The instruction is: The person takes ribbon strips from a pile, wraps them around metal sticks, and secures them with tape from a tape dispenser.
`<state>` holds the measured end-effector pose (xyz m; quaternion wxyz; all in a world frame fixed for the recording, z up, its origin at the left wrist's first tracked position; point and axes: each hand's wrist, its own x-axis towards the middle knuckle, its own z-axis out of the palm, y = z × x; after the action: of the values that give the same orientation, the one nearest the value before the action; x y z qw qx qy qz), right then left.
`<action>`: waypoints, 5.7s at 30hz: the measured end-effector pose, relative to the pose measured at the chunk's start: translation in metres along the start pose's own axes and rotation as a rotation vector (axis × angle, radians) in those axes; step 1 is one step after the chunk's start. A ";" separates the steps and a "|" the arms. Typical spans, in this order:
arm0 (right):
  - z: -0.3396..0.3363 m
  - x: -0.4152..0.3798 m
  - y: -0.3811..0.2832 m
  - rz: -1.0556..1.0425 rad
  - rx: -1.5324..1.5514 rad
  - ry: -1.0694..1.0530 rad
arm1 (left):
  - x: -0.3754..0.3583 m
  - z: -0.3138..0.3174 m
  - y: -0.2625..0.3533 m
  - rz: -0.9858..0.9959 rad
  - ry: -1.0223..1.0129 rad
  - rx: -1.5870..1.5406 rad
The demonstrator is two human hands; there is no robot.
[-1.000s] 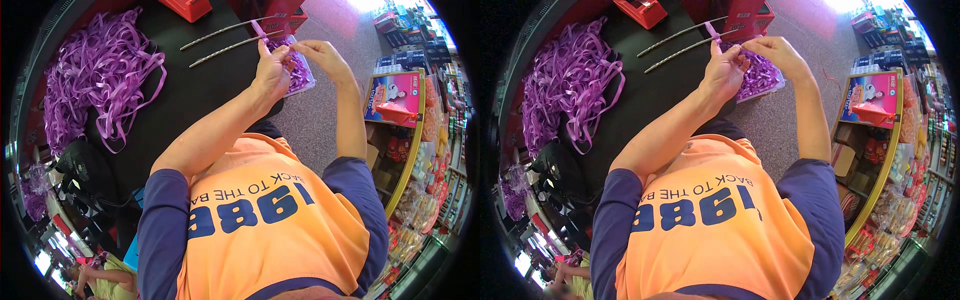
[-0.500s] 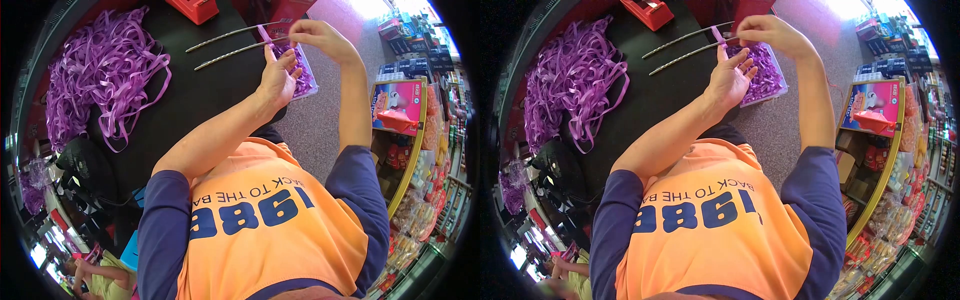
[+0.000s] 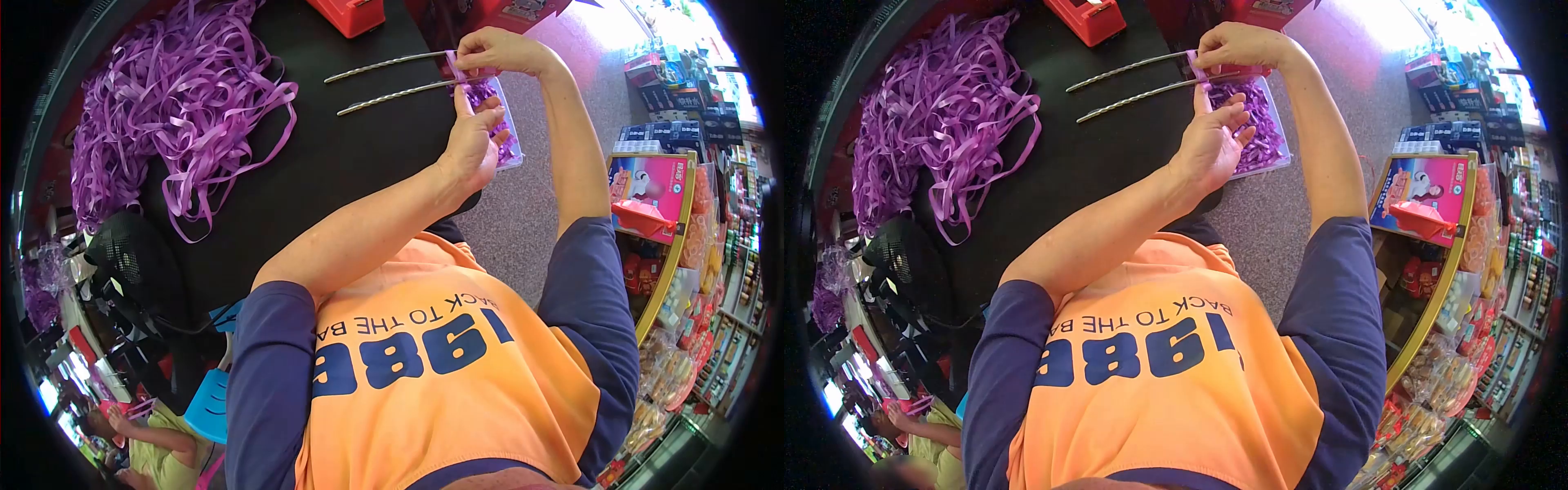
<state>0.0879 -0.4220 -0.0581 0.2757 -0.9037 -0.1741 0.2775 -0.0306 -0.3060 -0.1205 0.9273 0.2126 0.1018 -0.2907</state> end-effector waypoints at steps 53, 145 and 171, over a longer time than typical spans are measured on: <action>0.109 0.047 0.078 -0.531 1.769 -0.250 | -0.006 0.004 0.007 -0.076 0.012 -0.119; 0.091 0.017 0.052 -0.108 1.662 0.116 | -0.005 0.002 0.006 -0.054 -0.022 -0.129; 0.066 -0.002 0.041 0.032 1.015 0.181 | -0.123 0.105 0.099 0.272 -0.567 0.776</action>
<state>0.0535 -0.4292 -0.1272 0.6890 -0.6791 0.0209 0.2521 -0.0662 -0.2195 0.0445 0.8005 0.4661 -0.2985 -0.2298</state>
